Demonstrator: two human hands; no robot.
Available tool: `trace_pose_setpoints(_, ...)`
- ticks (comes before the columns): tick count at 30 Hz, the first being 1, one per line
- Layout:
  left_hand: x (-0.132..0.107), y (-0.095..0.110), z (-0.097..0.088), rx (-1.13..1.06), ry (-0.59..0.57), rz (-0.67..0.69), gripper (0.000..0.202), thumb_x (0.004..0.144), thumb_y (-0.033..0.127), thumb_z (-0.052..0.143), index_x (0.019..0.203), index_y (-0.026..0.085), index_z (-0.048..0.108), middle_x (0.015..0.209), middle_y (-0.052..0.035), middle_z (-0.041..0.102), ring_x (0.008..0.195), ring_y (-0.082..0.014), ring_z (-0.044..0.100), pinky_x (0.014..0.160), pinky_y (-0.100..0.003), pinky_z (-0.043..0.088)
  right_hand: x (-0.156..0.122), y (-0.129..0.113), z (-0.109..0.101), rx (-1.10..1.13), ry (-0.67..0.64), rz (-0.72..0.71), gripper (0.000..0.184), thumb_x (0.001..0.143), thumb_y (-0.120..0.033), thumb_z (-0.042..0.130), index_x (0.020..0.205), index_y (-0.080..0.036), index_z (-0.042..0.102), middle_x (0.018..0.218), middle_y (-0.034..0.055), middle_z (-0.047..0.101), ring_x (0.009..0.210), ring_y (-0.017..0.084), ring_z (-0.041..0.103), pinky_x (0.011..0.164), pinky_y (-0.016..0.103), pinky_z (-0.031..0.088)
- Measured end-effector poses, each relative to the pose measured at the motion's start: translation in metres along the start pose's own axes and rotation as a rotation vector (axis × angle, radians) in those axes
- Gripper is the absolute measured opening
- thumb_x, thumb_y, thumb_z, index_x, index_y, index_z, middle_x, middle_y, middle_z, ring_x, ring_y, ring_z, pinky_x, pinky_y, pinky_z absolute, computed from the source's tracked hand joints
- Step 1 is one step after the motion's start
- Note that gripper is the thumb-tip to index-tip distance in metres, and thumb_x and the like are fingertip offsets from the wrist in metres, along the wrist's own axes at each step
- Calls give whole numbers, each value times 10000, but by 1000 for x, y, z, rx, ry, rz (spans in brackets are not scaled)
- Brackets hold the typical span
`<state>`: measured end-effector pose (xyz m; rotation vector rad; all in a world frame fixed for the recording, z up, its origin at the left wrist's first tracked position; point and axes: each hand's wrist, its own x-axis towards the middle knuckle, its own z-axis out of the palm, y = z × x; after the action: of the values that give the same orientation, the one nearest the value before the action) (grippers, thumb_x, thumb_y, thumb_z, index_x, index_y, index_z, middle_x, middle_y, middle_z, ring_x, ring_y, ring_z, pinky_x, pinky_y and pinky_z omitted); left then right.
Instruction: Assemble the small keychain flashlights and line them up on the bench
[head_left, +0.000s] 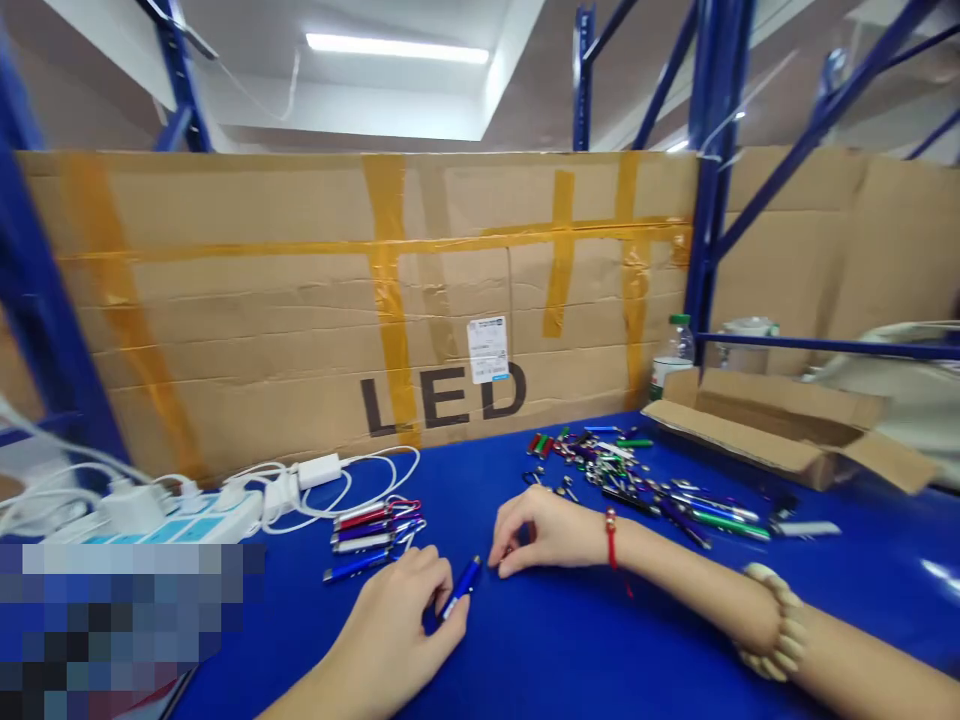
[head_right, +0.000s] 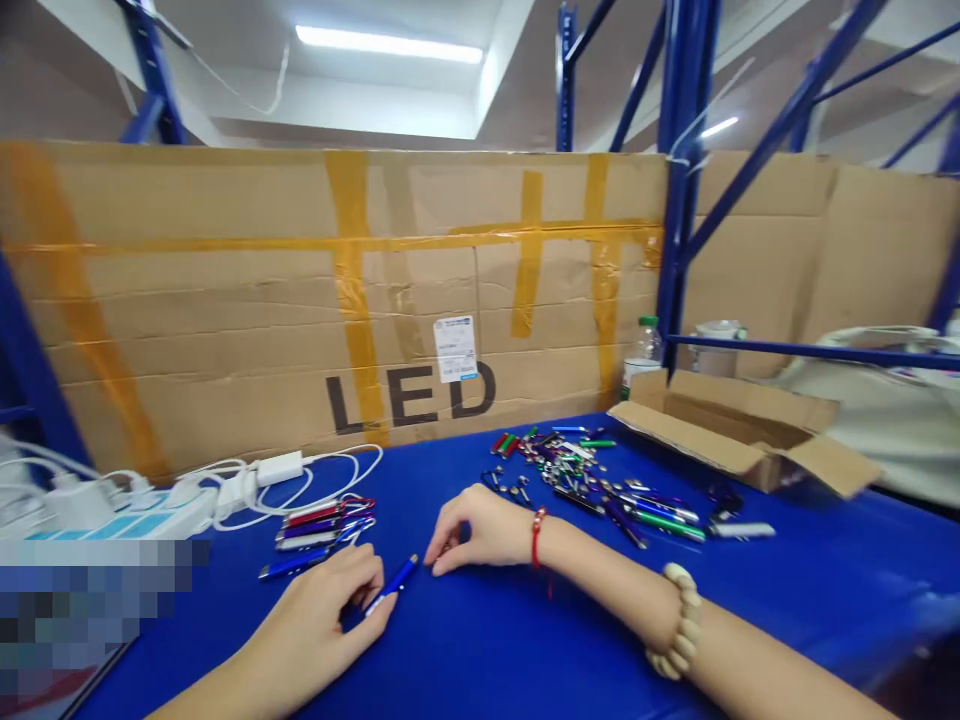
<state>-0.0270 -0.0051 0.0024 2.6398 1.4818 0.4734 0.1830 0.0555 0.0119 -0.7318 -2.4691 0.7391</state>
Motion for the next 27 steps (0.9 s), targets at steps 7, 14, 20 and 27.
trace_pose_setpoints(7, 2, -13, 10, 53, -26, 71, 268, 856, 341, 357, 627, 207, 391, 694, -13, 549, 666, -176, 553, 606, -266, 415, -3, -6, -2, -230, 88, 82, 328, 738, -463, 635, 917, -200, 712, 909, 22, 660, 601, 69, 572, 575, 176, 438)
trace_pose_setpoints(14, 3, -11, 8, 43, -8, 102, 288, 864, 354, 350, 621, 208, 405, 668, -4, 537, 619, -163, 543, 600, -267, 424, -28, 4, -75, -793, 301, 854, 123, 797, -233, 610, 884, -214, 695, 970, 64, 659, 951, 216, 597, 796, 305, 445)
trace_pose_setpoints(20, 2, -5, 5, 39, -2, 59, 278, 848, 358, 354, 613, 212, 385, 649, 0, 523, 614, -169, 529, 581, -264, 416, -51, 39, -109, -775, 298, 1287, 303, 876, -308, 515, 1127, -139, 527, 1117, 82, 555, 948, 183, 570, 799, 383, 490)
trace_pose_setpoints(27, 0, -5, 0, -117, -5, -44, 327, 884, 432, 303, 651, 214, 373, 640, 24, 490, 596, -150, 486, 573, -243, 382, -57, 62, -113, -678, 349, 1353, 302, 875, -303, 516, 1132, -145, 526, 1125, 84, 551, 951, 184, 568, 796, 376, 491)
